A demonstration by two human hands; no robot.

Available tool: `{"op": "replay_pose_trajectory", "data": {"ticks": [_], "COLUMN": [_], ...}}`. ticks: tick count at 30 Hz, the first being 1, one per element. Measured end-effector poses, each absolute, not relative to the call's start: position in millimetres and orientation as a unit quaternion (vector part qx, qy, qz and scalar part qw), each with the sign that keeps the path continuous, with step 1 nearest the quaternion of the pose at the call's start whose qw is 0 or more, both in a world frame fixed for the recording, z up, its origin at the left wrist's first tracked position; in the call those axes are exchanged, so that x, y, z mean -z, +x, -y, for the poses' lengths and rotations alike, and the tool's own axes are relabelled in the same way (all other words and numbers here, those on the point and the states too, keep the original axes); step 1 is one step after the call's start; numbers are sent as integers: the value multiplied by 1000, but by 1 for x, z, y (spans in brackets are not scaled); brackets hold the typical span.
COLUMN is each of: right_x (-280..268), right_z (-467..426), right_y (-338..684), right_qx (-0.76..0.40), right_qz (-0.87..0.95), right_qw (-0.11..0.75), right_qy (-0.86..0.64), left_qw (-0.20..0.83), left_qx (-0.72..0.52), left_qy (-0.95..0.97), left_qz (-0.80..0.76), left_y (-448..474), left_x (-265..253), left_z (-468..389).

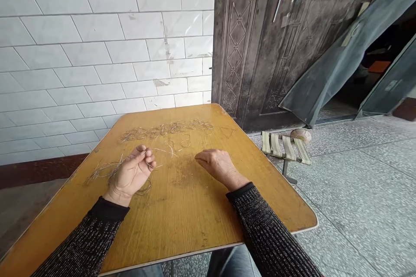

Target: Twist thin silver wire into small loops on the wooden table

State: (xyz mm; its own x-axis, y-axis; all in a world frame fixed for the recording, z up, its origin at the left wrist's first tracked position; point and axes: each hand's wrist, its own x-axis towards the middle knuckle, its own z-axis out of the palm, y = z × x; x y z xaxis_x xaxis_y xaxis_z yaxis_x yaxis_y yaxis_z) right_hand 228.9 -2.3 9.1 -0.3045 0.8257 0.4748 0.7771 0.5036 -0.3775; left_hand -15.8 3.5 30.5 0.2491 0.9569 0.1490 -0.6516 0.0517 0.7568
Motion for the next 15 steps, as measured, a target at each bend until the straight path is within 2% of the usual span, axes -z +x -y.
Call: {"op": "replay_pose_trajectory", "data": {"ticks": [4,10,12,15], "right_x": [-7,-6,-9,-13], "right_z": [7,4,3,2], "right_y": [242,250,250,252], "right_qx": [-116,-270,-303,-330], "right_qz": [807,693,666,626], "right_qw": [314,453,483,523], "right_qy": [-487,-490,-480,-475], "left_qw": [698,652,589,421], "left_qx": [-569,-571,-569,-519], "left_qy": [384,445,514,673], "left_qz": [-206,-226,-257,-318], "left_y": [-14,-12,-9,-3], "left_x": [-31,-31,-30,-24], "left_z": [-2,1,3,7]}}
